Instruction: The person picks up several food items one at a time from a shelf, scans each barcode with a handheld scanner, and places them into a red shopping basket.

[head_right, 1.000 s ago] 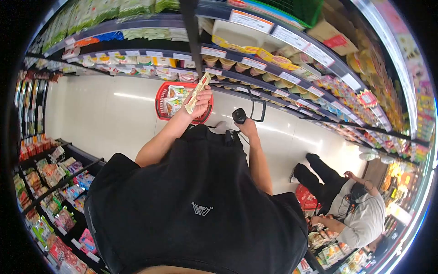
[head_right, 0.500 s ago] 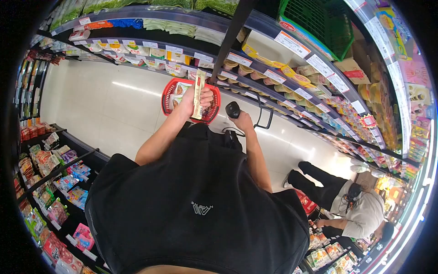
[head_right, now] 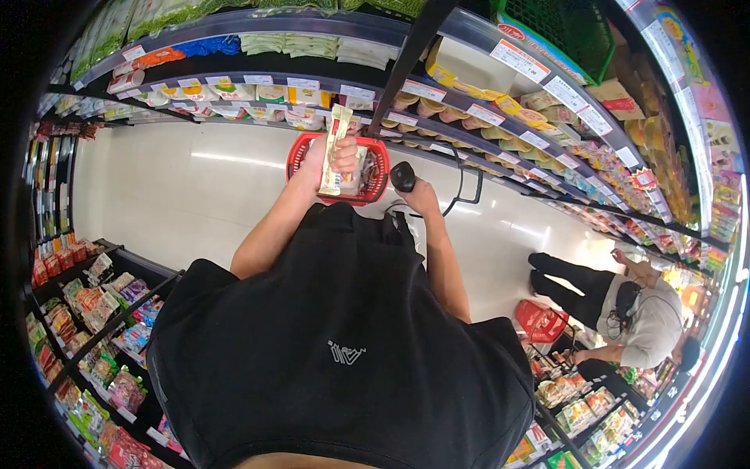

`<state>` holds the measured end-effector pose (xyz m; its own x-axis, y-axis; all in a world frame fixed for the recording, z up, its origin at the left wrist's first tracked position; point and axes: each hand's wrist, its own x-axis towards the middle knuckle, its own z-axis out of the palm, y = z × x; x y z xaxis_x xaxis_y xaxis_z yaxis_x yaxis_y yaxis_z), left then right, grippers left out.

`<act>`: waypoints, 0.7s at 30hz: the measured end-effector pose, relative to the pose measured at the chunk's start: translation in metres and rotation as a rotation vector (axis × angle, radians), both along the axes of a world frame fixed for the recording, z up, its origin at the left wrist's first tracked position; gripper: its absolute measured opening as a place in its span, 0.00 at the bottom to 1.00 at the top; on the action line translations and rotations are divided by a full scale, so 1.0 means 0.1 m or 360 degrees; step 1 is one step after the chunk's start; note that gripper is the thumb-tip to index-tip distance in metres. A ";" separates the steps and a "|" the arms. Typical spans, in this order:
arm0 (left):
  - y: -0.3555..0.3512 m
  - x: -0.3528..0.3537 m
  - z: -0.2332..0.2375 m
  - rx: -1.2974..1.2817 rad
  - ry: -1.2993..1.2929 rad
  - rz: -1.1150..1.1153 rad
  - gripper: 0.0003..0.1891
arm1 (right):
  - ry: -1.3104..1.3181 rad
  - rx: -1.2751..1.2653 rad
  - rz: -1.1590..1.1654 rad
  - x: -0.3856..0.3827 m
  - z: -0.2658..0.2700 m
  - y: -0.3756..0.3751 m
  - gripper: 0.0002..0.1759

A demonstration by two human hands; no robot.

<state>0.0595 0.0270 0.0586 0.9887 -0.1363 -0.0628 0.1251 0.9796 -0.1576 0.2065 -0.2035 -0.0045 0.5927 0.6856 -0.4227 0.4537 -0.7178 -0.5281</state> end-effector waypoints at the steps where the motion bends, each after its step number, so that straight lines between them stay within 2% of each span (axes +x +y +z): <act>1: 0.04 -0.02 0.01 0.0024 0.0004 -0.0050 0.19 | 0.0018 0.0067 -0.0010 -0.04 -0.02 0.03 0.25; 4: 0.07 -0.10 0.11 0.0079 -0.0022 -0.0100 0.22 | 0.0033 0.0128 -0.0065 -0.22 0.04 0.12 0.24; 6: 0.07 -0.13 0.24 0.0179 0.0244 0.0037 0.26 | 0.0012 0.0159 -0.0064 -0.31 0.09 0.18 0.23; 8: 0.11 -0.16 0.28 0.0216 0.0235 0.0039 0.28 | 0.0028 0.0139 -0.0076 -0.39 0.08 0.21 0.23; 10: 0.15 -0.18 0.27 0.0384 0.0366 0.0125 0.25 | 0.0041 0.0114 -0.0074 -0.44 0.10 0.24 0.23; 11: 0.19 -0.18 0.09 0.0295 0.0364 0.0075 0.21 | 0.0106 0.0065 -0.0075 -0.46 0.12 0.25 0.23; 12: 0.18 -0.20 0.13 0.0290 0.0362 0.0078 0.21 | 0.0171 0.0017 -0.0072 -0.46 0.12 0.25 0.24; 15: 0.21 -0.26 0.26 0.0509 0.0594 0.0169 0.19 | 0.0174 0.0034 -0.0060 -0.47 0.09 0.25 0.23; 17: 0.22 -0.28 0.30 0.0812 0.0862 0.0184 0.15 | 0.0093 0.0045 -0.0031 -0.47 0.06 0.28 0.23; 18: 0.24 -0.29 0.19 0.0806 0.0860 0.0191 0.15 | 0.0013 0.0055 -0.0013 -0.46 0.07 0.29 0.23; 21: 0.32 -0.36 -0.11 0.1131 0.0894 0.0130 0.17 | 0.0028 0.0045 0.0040 -0.42 0.14 0.34 0.23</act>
<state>0.0239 0.0592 0.0473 0.7919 0.1877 -0.5811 0.1384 0.8717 0.4702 0.1648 -0.1692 0.0096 0.5681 0.7118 -0.4131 0.4618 -0.6912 -0.5558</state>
